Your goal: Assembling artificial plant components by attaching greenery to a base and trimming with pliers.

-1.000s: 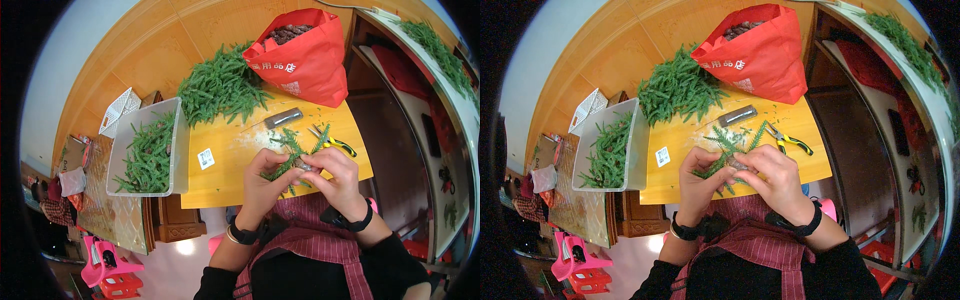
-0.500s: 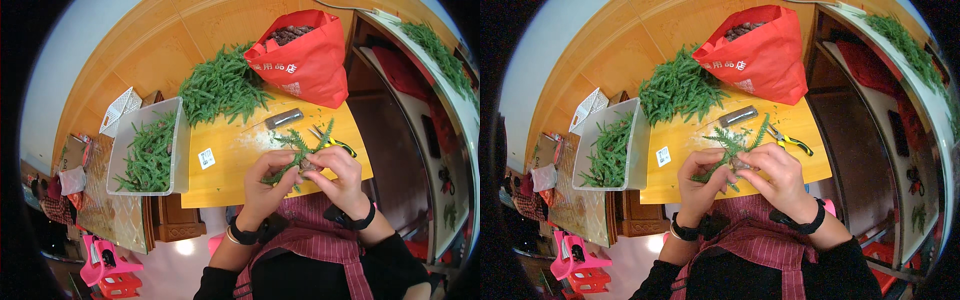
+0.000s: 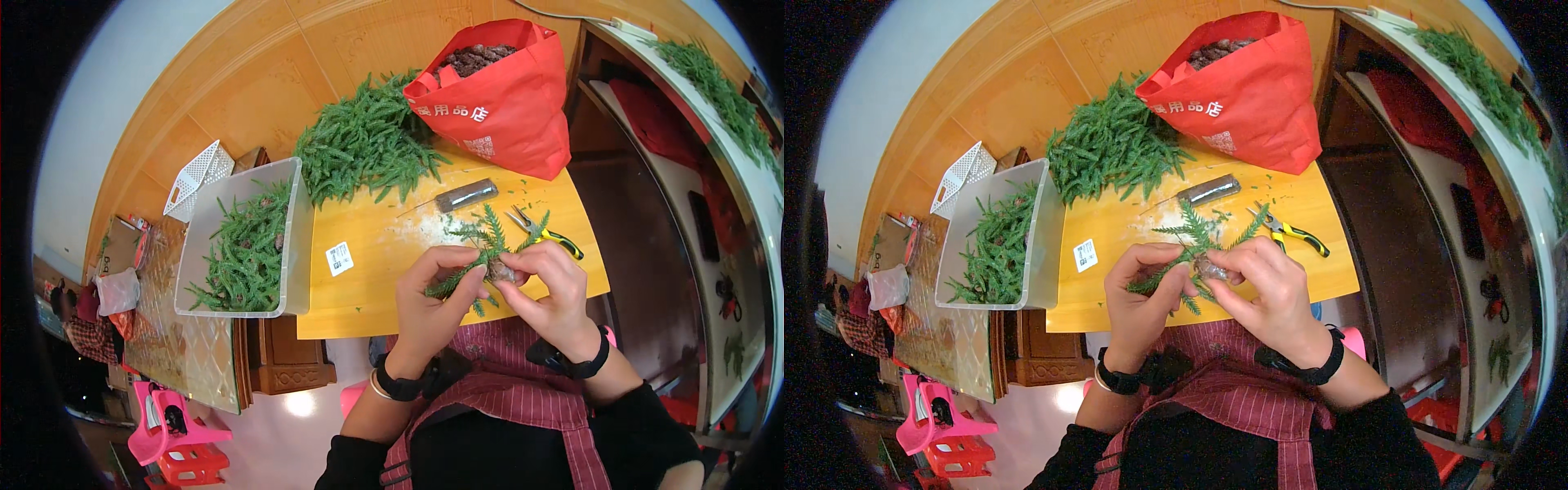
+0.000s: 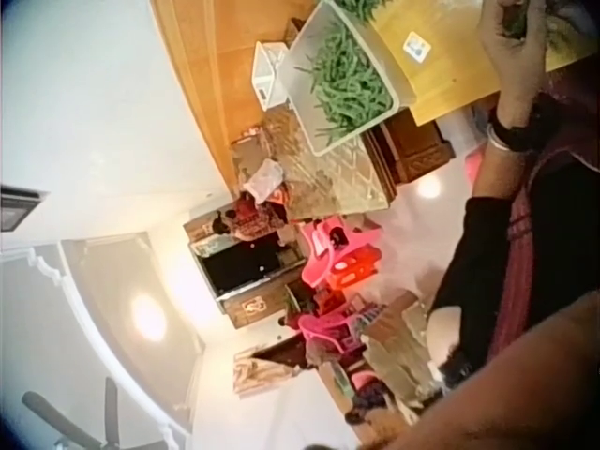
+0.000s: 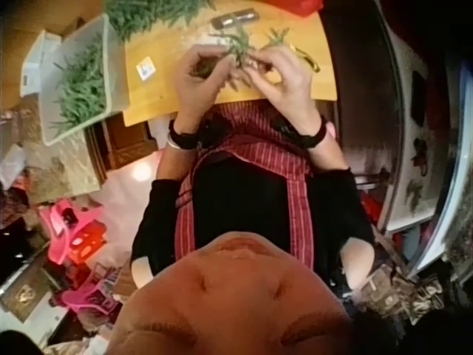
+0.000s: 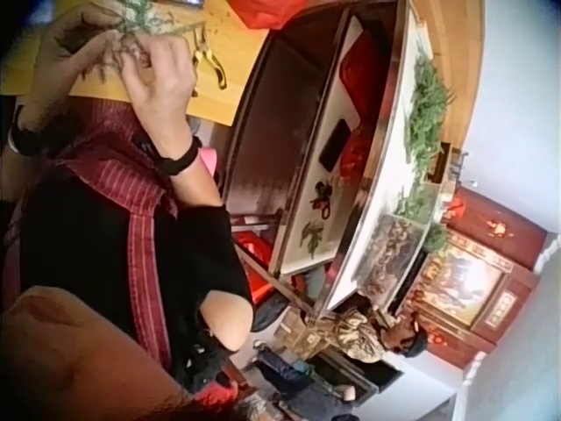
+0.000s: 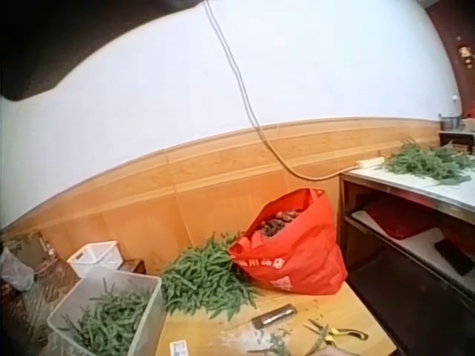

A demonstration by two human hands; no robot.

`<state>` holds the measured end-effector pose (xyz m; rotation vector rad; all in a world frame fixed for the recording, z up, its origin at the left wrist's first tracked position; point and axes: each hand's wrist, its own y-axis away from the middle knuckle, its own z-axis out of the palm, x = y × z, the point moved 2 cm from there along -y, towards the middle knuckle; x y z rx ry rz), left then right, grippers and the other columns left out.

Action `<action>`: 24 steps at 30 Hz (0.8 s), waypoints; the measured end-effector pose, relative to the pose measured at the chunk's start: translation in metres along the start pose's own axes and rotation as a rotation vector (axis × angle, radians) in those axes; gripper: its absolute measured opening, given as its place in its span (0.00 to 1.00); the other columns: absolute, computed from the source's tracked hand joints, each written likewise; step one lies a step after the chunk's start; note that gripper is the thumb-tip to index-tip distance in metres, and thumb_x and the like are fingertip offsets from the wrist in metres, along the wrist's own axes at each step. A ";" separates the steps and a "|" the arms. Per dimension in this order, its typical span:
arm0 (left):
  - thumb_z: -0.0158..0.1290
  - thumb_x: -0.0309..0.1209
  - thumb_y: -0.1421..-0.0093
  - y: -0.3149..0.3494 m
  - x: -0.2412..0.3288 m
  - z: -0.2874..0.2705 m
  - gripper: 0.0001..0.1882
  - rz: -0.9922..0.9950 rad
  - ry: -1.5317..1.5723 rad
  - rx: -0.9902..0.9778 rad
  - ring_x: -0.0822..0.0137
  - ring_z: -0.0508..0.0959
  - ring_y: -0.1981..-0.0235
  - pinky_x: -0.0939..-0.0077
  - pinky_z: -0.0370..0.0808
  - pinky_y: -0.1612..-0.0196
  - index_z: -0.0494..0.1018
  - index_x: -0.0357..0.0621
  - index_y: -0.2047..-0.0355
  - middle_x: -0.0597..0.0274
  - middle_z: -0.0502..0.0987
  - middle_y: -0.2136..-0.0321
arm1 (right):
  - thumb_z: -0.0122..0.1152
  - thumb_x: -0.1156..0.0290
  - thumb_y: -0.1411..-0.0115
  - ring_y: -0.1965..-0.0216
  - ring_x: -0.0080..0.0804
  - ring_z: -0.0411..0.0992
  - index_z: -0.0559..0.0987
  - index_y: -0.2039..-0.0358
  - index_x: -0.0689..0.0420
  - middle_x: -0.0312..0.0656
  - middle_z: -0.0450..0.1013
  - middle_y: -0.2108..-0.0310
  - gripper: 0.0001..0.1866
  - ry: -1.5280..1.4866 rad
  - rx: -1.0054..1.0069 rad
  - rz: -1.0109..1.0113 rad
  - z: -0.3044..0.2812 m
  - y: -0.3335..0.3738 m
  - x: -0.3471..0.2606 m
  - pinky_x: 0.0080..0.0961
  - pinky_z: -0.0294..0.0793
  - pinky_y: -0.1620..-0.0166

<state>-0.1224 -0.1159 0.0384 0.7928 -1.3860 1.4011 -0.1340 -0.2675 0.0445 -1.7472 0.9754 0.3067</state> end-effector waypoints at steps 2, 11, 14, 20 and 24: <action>0.49 0.17 0.48 0.000 0.002 0.002 0.07 -0.004 0.010 0.014 0.75 0.74 0.78 0.89 0.66 0.82 0.68 0.35 0.67 0.58 0.72 0.70 | 0.63 0.82 0.63 0.78 0.27 0.68 0.75 0.70 0.63 0.41 0.68 0.76 0.15 -0.002 0.003 -0.006 0.000 -0.001 0.000 0.18 0.68 0.75; 0.49 0.17 0.49 -0.003 0.003 0.001 0.12 -0.109 0.010 0.025 0.74 0.74 0.79 0.89 0.65 0.83 0.59 0.39 0.67 0.57 0.72 0.74 | 0.63 0.82 0.63 0.78 0.26 0.68 0.75 0.70 0.63 0.41 0.68 0.77 0.15 -0.022 0.009 -0.004 0.000 -0.001 0.000 0.18 0.67 0.75; 0.49 0.17 0.50 -0.003 0.000 0.000 0.11 -0.101 0.053 0.032 0.73 0.74 0.80 0.90 0.65 0.84 0.59 0.38 0.68 0.56 0.72 0.74 | 0.63 0.82 0.63 0.78 0.26 0.68 0.75 0.70 0.63 0.41 0.68 0.77 0.15 -0.029 0.003 -0.008 0.000 0.000 0.001 0.18 0.67 0.74; 0.50 0.17 0.50 -0.002 -0.005 -0.004 0.10 -0.094 0.054 0.040 0.72 0.75 0.78 0.90 0.65 0.84 0.61 0.38 0.70 0.55 0.74 0.73 | 0.63 0.82 0.63 0.78 0.27 0.67 0.74 0.71 0.63 0.42 0.68 0.76 0.15 -0.037 -0.033 -0.007 -0.003 0.002 0.003 0.19 0.67 0.74; 0.50 0.17 0.50 -0.003 0.000 -0.002 0.10 -0.111 0.031 0.053 0.72 0.75 0.78 0.90 0.65 0.83 0.65 0.36 0.67 0.56 0.74 0.73 | 0.63 0.81 0.64 0.78 0.28 0.68 0.73 0.71 0.62 0.42 0.68 0.76 0.15 -0.047 -0.044 0.004 -0.006 0.004 0.004 0.19 0.67 0.74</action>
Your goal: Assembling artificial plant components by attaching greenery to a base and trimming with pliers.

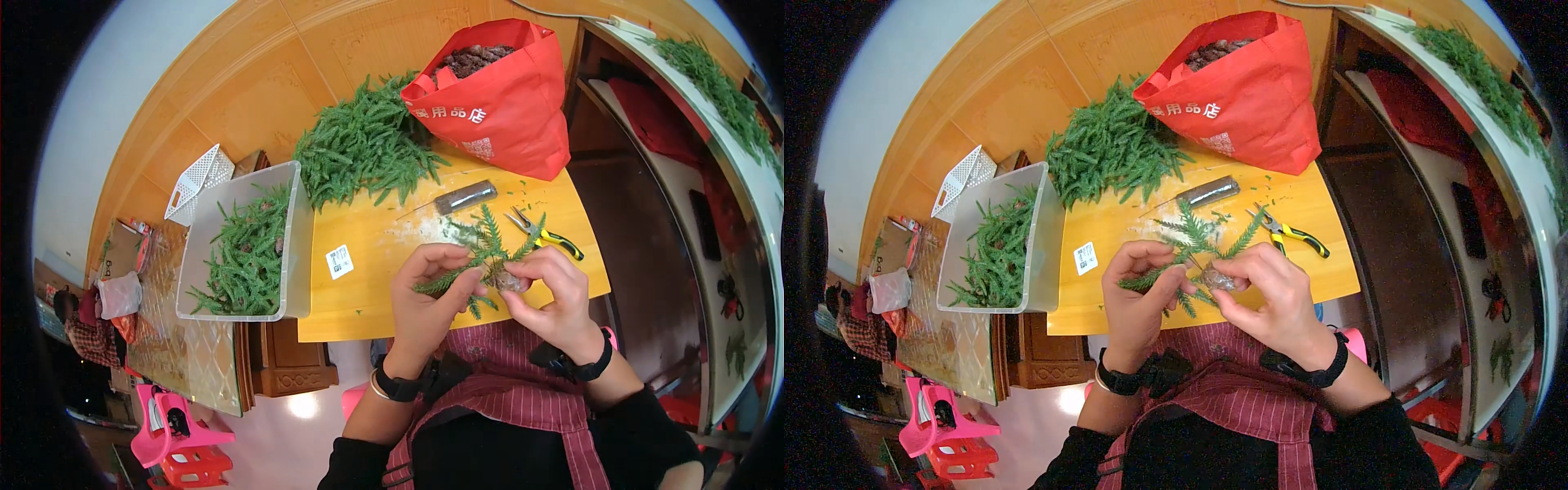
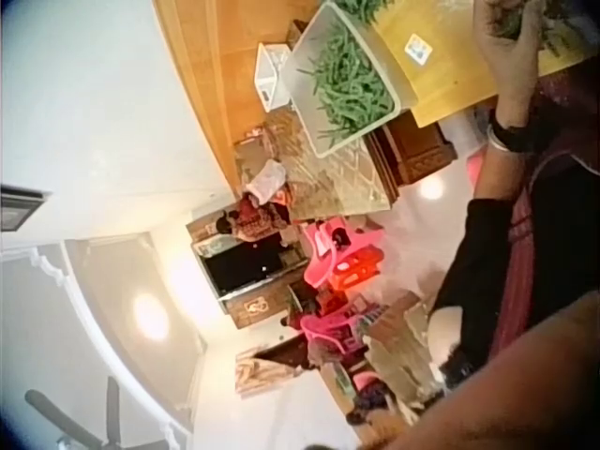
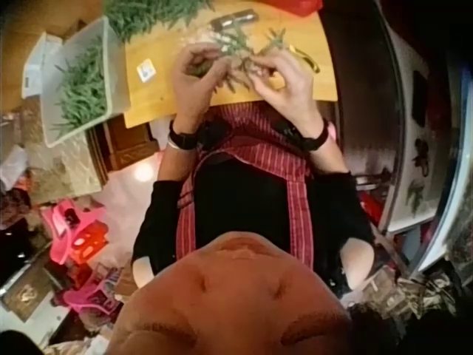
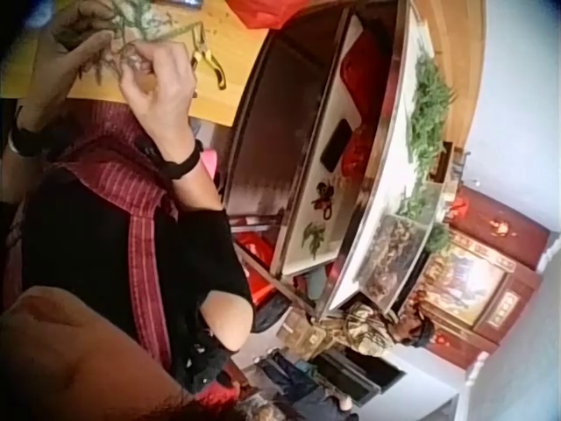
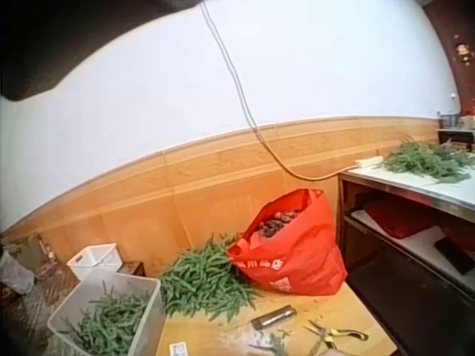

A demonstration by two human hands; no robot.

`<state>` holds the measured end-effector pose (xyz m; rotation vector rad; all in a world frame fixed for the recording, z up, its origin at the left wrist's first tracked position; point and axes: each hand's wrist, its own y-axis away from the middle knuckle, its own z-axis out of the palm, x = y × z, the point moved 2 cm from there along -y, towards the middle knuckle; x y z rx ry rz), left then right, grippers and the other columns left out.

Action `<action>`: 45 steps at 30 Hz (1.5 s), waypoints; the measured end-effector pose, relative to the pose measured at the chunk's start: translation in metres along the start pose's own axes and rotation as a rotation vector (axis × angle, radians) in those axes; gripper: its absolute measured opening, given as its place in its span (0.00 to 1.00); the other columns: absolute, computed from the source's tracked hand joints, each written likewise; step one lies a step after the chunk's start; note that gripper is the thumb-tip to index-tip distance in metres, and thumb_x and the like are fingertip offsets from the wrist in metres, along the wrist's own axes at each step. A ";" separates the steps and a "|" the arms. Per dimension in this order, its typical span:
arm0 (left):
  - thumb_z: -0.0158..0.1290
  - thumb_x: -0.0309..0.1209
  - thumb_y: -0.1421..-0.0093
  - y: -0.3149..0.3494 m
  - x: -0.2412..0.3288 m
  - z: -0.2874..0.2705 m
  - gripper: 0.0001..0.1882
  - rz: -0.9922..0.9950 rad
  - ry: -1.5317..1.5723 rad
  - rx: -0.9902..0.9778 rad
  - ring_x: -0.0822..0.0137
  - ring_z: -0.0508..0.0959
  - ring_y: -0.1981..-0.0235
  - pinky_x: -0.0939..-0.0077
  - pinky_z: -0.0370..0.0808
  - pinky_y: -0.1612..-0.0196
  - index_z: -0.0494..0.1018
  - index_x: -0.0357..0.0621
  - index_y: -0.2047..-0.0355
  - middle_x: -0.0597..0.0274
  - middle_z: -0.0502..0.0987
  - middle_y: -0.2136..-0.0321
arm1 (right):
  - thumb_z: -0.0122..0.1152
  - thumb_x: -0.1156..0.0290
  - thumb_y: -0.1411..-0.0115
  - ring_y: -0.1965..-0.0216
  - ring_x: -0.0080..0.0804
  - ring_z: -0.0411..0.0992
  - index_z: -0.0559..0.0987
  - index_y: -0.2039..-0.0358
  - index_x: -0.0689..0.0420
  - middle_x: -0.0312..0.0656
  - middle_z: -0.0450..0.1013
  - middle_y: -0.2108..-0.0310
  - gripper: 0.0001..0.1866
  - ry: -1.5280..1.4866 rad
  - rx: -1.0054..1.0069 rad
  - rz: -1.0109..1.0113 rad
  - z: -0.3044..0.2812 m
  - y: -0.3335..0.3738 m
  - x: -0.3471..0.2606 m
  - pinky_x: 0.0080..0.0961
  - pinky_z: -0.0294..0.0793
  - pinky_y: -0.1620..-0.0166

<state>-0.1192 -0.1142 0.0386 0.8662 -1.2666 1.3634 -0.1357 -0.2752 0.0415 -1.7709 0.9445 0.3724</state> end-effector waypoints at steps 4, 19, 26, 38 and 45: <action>0.51 0.17 0.50 -0.001 0.001 -0.001 0.16 0.004 -0.011 -0.018 0.74 0.75 0.77 0.90 0.66 0.82 0.67 0.36 0.59 0.59 0.74 0.73 | 0.63 0.81 0.64 0.77 0.28 0.68 0.73 0.71 0.62 0.42 0.68 0.76 0.15 0.003 0.008 -0.008 -0.002 0.003 0.002 0.19 0.68 0.73; 0.50 0.17 0.50 -0.007 -0.003 -0.004 0.20 -0.208 0.227 -0.138 0.75 0.73 0.80 0.91 0.62 0.84 0.65 0.36 0.55 0.63 0.70 0.79 | 0.64 0.79 0.60 0.75 0.29 0.69 0.75 0.69 0.60 0.41 0.69 0.74 0.14 0.034 0.084 -0.025 0.003 0.003 -0.008 0.21 0.70 0.72; 0.50 0.19 0.49 -0.010 -0.006 -0.004 0.09 -0.298 0.316 -0.100 0.73 0.74 0.80 0.91 0.60 0.85 0.64 0.39 0.66 0.61 0.74 0.76 | 0.64 0.81 0.62 0.75 0.30 0.69 0.74 0.70 0.61 0.42 0.69 0.76 0.15 0.065 0.101 -0.023 0.004 0.002 -0.008 0.20 0.68 0.72; 0.52 0.18 0.49 -0.007 0.003 0.000 0.06 -0.102 0.107 -0.078 0.74 0.74 0.75 0.84 0.72 0.73 0.69 0.34 0.70 0.59 0.72 0.70 | 0.62 0.83 0.60 0.76 0.28 0.68 0.73 0.70 0.63 0.41 0.68 0.76 0.14 0.045 0.085 0.029 0.007 -0.007 -0.006 0.19 0.67 0.73; 0.53 0.18 0.50 -0.002 0.001 0.002 0.06 -0.065 0.128 -0.151 0.74 0.74 0.74 0.84 0.73 0.73 0.68 0.34 0.70 0.58 0.72 0.70 | 0.62 0.83 0.60 0.76 0.26 0.68 0.73 0.69 0.64 0.41 0.68 0.74 0.14 0.004 0.080 0.046 0.008 -0.002 -0.003 0.18 0.67 0.72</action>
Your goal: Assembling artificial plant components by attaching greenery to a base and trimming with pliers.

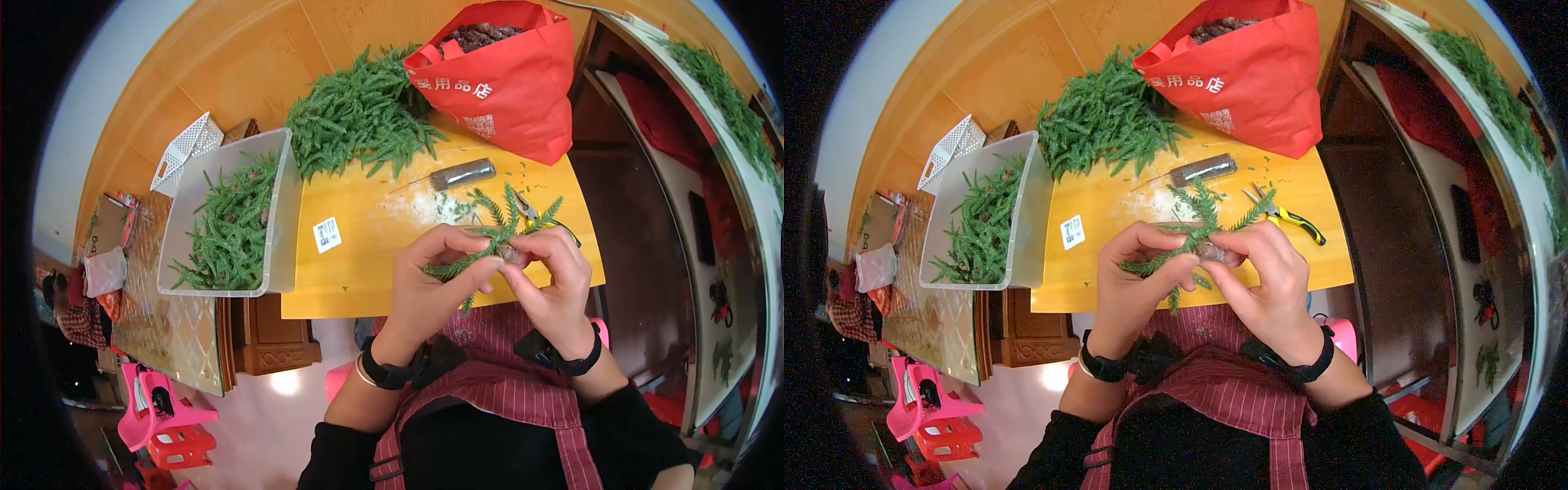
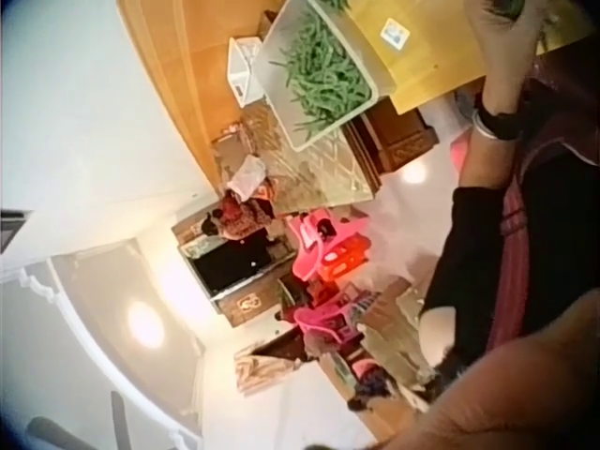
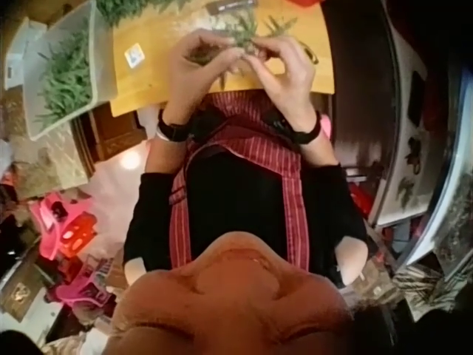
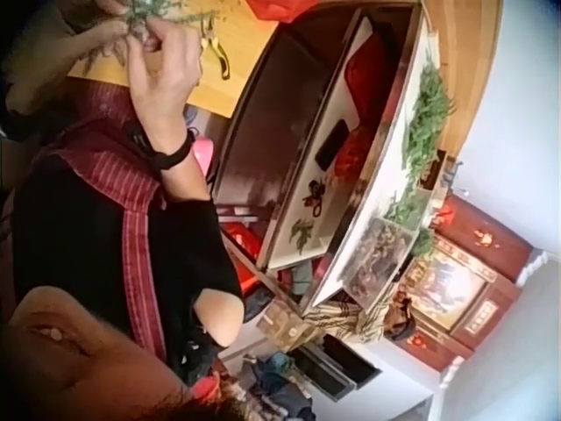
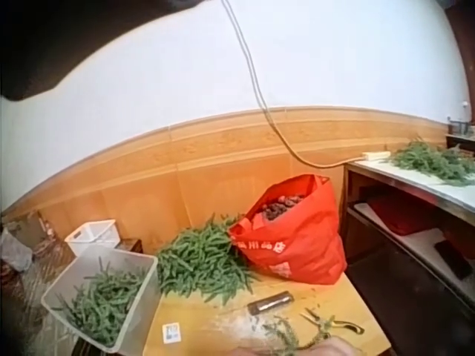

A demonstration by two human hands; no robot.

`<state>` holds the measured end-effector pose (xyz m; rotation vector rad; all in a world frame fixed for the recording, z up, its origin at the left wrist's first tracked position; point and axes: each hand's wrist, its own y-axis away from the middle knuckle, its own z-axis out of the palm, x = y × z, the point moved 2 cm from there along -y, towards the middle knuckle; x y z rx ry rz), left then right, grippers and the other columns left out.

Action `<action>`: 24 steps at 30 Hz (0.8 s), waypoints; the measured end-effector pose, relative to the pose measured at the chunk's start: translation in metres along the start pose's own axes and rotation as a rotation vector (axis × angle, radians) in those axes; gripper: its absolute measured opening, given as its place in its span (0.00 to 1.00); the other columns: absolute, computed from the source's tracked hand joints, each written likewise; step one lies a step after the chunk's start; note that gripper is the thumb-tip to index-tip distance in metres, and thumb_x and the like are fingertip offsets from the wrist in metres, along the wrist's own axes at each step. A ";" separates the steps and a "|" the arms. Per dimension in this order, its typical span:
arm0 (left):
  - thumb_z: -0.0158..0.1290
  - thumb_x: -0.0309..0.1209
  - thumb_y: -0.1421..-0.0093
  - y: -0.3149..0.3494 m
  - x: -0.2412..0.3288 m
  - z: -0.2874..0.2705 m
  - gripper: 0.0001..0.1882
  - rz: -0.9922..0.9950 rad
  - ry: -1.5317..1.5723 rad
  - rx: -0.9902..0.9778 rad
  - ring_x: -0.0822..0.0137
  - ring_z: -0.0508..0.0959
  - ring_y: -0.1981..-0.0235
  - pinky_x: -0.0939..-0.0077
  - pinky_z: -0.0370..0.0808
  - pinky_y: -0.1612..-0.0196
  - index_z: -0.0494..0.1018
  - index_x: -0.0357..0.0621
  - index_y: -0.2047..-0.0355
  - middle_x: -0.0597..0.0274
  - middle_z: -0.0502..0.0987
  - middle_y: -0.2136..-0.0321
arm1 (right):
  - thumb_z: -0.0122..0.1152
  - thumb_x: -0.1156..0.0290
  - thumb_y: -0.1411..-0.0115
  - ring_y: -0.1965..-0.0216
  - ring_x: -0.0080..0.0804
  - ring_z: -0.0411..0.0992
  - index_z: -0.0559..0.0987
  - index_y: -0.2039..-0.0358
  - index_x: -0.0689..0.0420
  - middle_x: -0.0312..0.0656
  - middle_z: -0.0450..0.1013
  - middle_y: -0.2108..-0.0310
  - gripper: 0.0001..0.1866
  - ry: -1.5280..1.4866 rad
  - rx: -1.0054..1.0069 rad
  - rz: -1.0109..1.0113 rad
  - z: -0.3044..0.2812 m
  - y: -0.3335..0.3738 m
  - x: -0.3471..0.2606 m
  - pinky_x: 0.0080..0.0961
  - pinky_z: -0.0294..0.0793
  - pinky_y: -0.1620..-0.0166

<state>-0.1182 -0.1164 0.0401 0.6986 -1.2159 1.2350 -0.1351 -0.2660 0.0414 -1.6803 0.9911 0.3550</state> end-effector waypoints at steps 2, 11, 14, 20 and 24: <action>0.53 0.17 0.51 0.001 0.000 0.003 0.07 0.100 0.002 -0.023 0.73 0.75 0.72 0.84 0.73 0.75 0.67 0.34 0.71 0.56 0.73 0.69 | 0.63 0.82 0.60 0.76 0.27 0.68 0.73 0.70 0.64 0.41 0.68 0.75 0.14 0.004 -0.015 -0.013 -0.002 0.001 0.000 0.18 0.67 0.72; 0.56 0.14 0.55 0.011 -0.003 0.004 0.10 0.183 -0.106 -0.002 0.72 0.75 0.79 0.82 0.73 0.78 0.65 0.35 0.75 0.50 0.74 0.70 | 0.66 0.76 0.61 0.75 0.29 0.69 0.75 0.70 0.62 0.41 0.70 0.74 0.15 -0.027 -0.162 -0.062 -0.022 -0.007 -0.014 0.20 0.68 0.71; 0.56 0.14 0.55 0.014 0.001 0.006 0.11 0.190 -0.129 -0.008 0.72 0.75 0.79 0.82 0.73 0.79 0.65 0.35 0.74 0.52 0.74 0.72 | 0.64 0.76 0.61 0.73 0.33 0.69 0.76 0.71 0.59 0.40 0.72 0.74 0.13 0.090 -0.100 -0.252 -0.040 -0.018 -0.018 0.25 0.69 0.67; 0.56 0.18 0.53 0.019 0.006 0.012 0.07 0.200 -0.210 -0.141 0.76 0.74 0.79 0.85 0.70 0.77 0.70 0.34 0.72 0.58 0.76 0.73 | 0.60 0.82 0.58 0.69 0.33 0.66 0.77 0.72 0.57 0.36 0.72 0.75 0.10 0.133 -0.261 -0.389 -0.037 -0.052 -0.030 0.24 0.66 0.65; 0.56 0.19 0.53 0.022 0.004 0.009 0.07 0.173 -0.205 -0.158 0.77 0.74 0.79 0.86 0.70 0.77 0.71 0.35 0.72 0.60 0.75 0.75 | 0.62 0.74 0.56 0.66 0.33 0.68 0.76 0.70 0.59 0.37 0.73 0.75 0.10 -0.169 -0.611 -0.297 -0.028 -0.073 -0.029 0.25 0.67 0.62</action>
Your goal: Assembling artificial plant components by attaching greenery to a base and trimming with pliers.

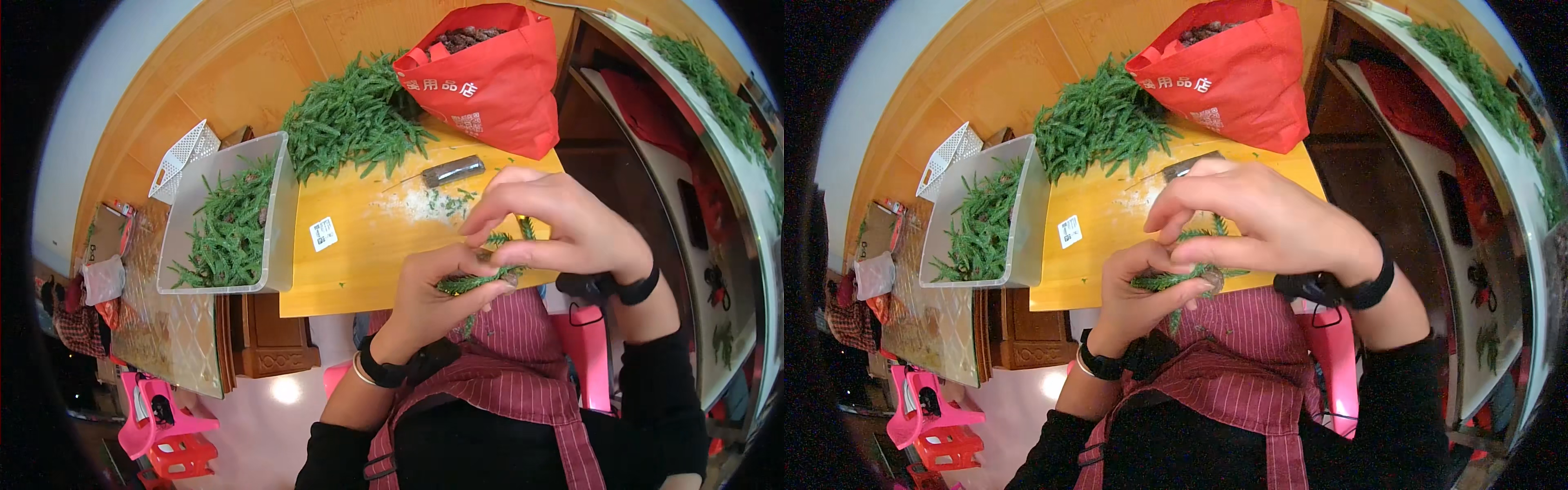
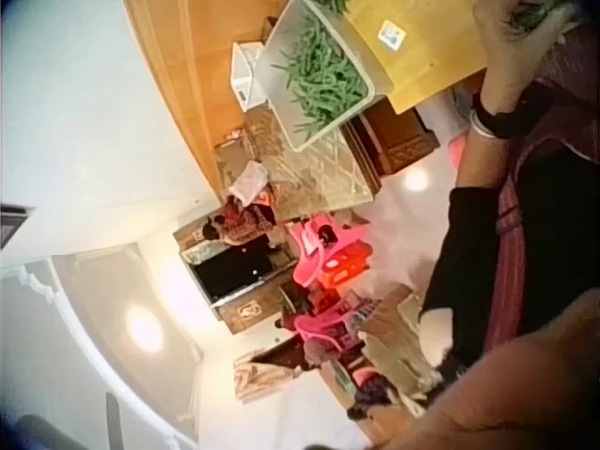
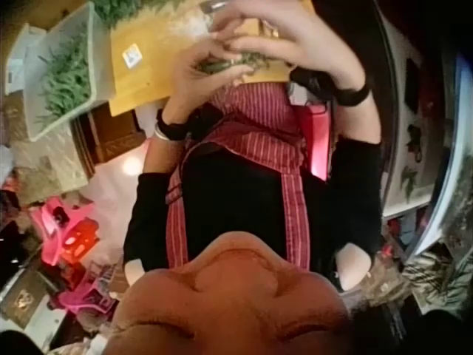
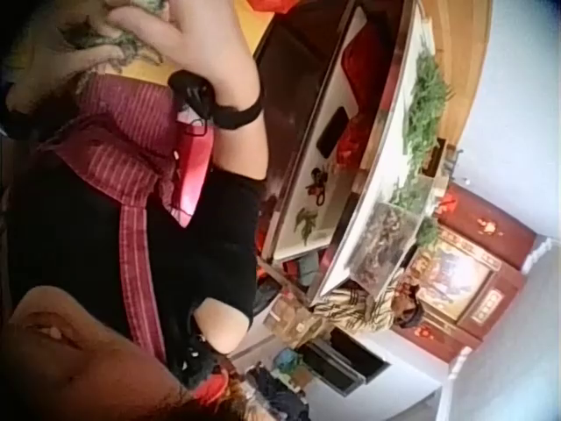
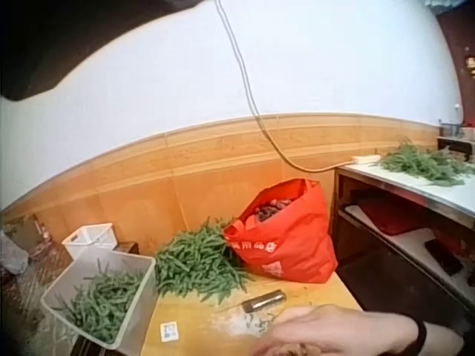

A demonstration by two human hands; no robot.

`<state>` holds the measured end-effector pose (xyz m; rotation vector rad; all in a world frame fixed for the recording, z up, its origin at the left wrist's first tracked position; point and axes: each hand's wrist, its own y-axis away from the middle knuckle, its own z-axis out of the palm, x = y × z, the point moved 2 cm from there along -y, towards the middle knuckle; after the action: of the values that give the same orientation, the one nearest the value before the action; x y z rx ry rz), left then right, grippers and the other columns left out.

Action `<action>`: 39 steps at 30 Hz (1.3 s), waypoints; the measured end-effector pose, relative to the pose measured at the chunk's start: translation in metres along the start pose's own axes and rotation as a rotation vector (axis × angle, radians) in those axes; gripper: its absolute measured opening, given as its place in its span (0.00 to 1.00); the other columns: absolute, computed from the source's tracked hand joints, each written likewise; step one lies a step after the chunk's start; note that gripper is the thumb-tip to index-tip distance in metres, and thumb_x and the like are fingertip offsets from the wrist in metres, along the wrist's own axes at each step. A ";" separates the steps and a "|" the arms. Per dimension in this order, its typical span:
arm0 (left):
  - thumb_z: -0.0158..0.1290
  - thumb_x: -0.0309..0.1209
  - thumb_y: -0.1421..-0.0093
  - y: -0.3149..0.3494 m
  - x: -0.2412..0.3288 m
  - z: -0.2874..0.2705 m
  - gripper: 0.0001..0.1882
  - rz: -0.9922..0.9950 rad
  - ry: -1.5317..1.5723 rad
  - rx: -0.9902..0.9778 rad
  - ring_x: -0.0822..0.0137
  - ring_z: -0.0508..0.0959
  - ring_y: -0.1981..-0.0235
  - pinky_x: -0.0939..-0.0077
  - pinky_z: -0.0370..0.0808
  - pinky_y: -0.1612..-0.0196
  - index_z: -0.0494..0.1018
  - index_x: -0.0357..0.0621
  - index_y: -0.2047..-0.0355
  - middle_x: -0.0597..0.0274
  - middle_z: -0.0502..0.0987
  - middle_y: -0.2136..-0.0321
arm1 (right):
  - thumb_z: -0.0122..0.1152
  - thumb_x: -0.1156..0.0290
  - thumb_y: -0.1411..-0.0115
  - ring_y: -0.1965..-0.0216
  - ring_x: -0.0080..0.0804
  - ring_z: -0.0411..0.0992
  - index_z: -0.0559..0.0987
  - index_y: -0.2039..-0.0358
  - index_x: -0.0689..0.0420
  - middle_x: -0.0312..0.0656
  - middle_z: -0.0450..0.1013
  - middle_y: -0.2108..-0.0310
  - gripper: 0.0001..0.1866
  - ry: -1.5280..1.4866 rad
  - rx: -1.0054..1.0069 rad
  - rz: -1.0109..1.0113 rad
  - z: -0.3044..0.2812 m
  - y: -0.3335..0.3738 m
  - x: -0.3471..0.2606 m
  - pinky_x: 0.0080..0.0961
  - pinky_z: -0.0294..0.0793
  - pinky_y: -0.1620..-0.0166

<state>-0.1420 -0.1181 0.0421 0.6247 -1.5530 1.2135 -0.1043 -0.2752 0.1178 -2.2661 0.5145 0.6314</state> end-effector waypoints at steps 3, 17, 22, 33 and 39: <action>0.56 0.19 0.53 0.001 -0.001 -0.002 0.07 0.023 -0.057 -0.092 0.77 0.74 0.79 0.86 0.70 0.76 0.71 0.35 0.72 0.61 0.75 0.77 | 0.62 0.73 0.56 0.66 0.33 0.70 0.74 0.67 0.60 0.38 0.73 0.74 0.14 -0.173 -0.257 0.090 0.001 -0.011 0.009 0.24 0.68 0.61; 0.55 0.16 0.52 0.003 0.001 -0.004 0.07 0.011 0.108 0.052 0.74 0.75 0.76 0.84 0.72 0.76 0.69 0.34 0.73 0.53 0.74 0.67 | 0.53 0.83 0.51 0.68 0.26 0.68 0.73 0.70 0.63 0.40 0.68 0.71 0.06 -0.560 -0.057 0.248 0.001 0.008 0.018 0.20 0.67 0.64; 0.55 0.16 0.53 0.003 -0.002 -0.004 0.07 0.026 0.119 0.078 0.74 0.75 0.76 0.85 0.72 0.75 0.69 0.34 0.72 0.53 0.74 0.68 | 0.52 0.83 0.51 0.68 0.26 0.68 0.73 0.71 0.62 0.39 0.69 0.71 0.06 -0.516 -0.143 0.301 0.001 0.014 0.013 0.19 0.66 0.65; 0.56 0.17 0.53 -0.001 -0.007 -0.002 0.07 -0.003 0.093 0.053 0.76 0.74 0.78 0.85 0.71 0.76 0.70 0.34 0.73 0.55 0.75 0.70 | 0.69 0.68 0.60 0.73 0.30 0.71 0.74 0.76 0.58 0.36 0.72 0.77 0.14 -0.265 -0.153 0.146 -0.007 0.015 0.003 0.20 0.68 0.68; 0.55 0.17 0.53 -0.004 -0.007 -0.002 0.07 -0.008 0.092 0.075 0.77 0.73 0.79 0.85 0.70 0.76 0.70 0.34 0.72 0.56 0.75 0.71 | 0.66 0.76 0.59 0.75 0.28 0.70 0.71 0.78 0.59 0.36 0.71 0.78 0.10 0.009 -0.051 0.202 0.000 0.017 -0.002 0.19 0.67 0.69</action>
<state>-0.1355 -0.1185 0.0371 0.6144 -1.4328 1.2819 -0.1146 -0.2861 0.1100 -2.2835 0.7462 0.7418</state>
